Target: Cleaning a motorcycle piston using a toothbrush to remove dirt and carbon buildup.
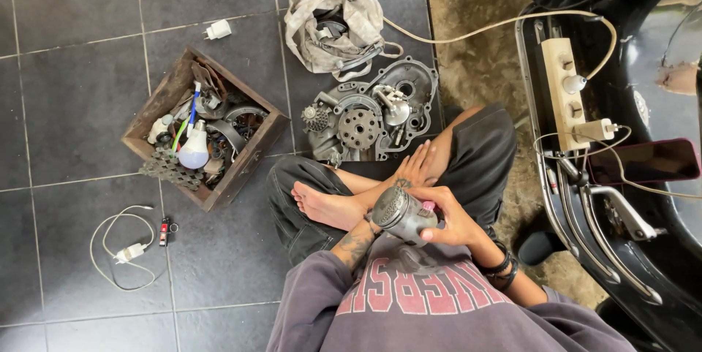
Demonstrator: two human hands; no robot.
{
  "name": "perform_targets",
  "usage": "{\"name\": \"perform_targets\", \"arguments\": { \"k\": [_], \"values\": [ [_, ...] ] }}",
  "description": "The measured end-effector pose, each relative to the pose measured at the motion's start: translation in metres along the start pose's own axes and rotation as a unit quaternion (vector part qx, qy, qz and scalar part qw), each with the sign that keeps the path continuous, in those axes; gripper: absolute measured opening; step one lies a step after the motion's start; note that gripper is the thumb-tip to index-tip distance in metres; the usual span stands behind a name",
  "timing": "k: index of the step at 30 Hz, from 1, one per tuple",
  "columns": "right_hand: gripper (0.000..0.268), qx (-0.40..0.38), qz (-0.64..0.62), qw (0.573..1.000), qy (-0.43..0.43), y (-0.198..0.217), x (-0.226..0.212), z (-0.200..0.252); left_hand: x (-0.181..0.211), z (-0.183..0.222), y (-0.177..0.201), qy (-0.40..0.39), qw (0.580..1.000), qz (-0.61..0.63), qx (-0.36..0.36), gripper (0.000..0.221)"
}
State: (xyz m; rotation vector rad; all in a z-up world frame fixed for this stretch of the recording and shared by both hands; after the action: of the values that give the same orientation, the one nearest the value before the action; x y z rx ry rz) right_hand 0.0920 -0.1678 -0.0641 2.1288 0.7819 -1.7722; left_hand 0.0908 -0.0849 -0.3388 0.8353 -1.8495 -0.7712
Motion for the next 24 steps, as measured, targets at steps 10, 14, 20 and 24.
{"name": "perform_targets", "arguments": {
  "k": [10,14,20,24],
  "values": [
    [0.081,-0.022,-0.006,1.000,-0.006,-0.002,0.008,0.011,-0.020,0.080,0.098,0.029,0.986,-0.125,-0.105,0.085],
    [0.080,-0.018,-0.003,1.000,-0.012,0.001,-0.006,0.011,-0.066,0.114,0.127,0.026,0.955,-0.287,-0.074,0.074],
    [0.082,-0.007,-0.002,1.000,-0.010,0.009,0.008,0.019,-0.058,0.091,0.129,0.040,0.956,-0.290,0.028,0.052],
    [0.079,-0.006,-0.011,1.000,0.004,0.010,0.004,0.016,0.001,0.063,0.086,-0.048,0.948,-0.315,-0.010,0.058]
  ]
}}
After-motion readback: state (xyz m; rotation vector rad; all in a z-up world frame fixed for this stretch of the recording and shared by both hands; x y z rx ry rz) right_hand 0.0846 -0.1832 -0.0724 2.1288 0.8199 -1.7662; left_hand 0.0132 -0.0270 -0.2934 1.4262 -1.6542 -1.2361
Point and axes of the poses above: each hand's wrist, its own z-axis away from the middle knuckle, its own y-axis out of the back of the hand, x = y × z, the point moved 4 cm from there along -z, towards the middle knuckle, and after that the axes turned 15 degrees about x, right-handed, at the moved point
